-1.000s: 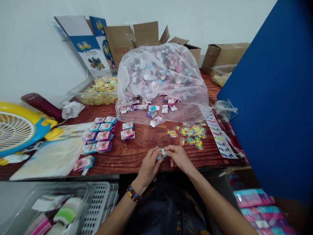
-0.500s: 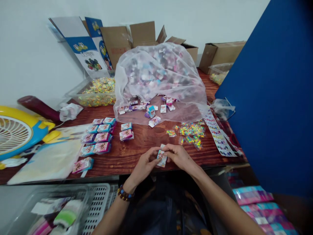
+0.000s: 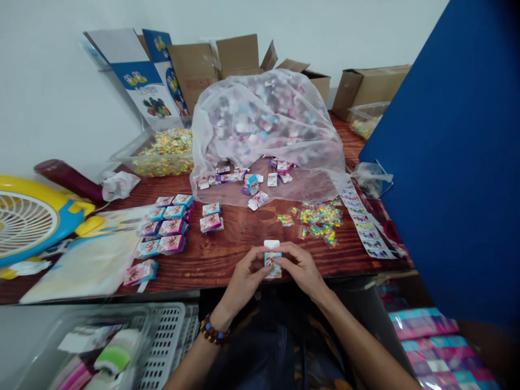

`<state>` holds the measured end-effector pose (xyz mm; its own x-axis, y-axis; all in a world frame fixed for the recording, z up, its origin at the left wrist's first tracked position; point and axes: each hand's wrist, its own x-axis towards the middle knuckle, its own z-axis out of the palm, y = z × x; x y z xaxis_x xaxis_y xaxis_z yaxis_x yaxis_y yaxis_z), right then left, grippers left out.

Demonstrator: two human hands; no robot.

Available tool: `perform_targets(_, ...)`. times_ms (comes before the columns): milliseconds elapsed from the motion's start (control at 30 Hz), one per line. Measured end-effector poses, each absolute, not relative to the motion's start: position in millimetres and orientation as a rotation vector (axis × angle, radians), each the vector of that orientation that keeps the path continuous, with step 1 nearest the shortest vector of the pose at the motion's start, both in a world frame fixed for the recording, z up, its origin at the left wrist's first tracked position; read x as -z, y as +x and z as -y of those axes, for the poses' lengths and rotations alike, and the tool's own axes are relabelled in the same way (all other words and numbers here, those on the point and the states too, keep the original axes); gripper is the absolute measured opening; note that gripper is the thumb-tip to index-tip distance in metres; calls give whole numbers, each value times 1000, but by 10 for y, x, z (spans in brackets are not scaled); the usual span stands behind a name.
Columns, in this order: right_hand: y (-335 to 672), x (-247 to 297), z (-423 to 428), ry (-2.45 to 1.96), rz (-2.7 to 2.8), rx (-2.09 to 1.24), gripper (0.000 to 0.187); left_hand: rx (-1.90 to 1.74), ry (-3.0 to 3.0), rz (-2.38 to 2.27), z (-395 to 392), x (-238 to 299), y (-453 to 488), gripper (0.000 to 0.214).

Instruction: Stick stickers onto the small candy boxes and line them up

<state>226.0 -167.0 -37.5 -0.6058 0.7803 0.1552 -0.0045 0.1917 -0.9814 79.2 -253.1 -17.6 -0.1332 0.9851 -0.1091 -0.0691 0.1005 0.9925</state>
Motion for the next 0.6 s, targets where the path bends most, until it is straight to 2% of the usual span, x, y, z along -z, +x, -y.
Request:
perform_targets(167, 2305, 288, 1678, -666, 1860, -1389, 14, -1223, 922, -1241, 2543, 137, 830, 28)
perform_targets(267, 2355, 217, 1666, -697, 1800, -1493, 23, -1264, 873, -1237, 2561, 99, 910, 29)
perform_targets(367, 2382, 105, 1597, -752, 1804, -1553, 17, -1311, 853, -1207, 2588, 65, 975, 30)
perform_targets(467, 2384, -14, 1506, -807, 1862, -1651, 26, -1316, 857, -1207, 2607, 48, 998, 29)
perform_targets(600, 2387, -108, 1438, -798, 1929, -1834, 20, -1324, 861, -1220, 2612, 53, 990, 31)
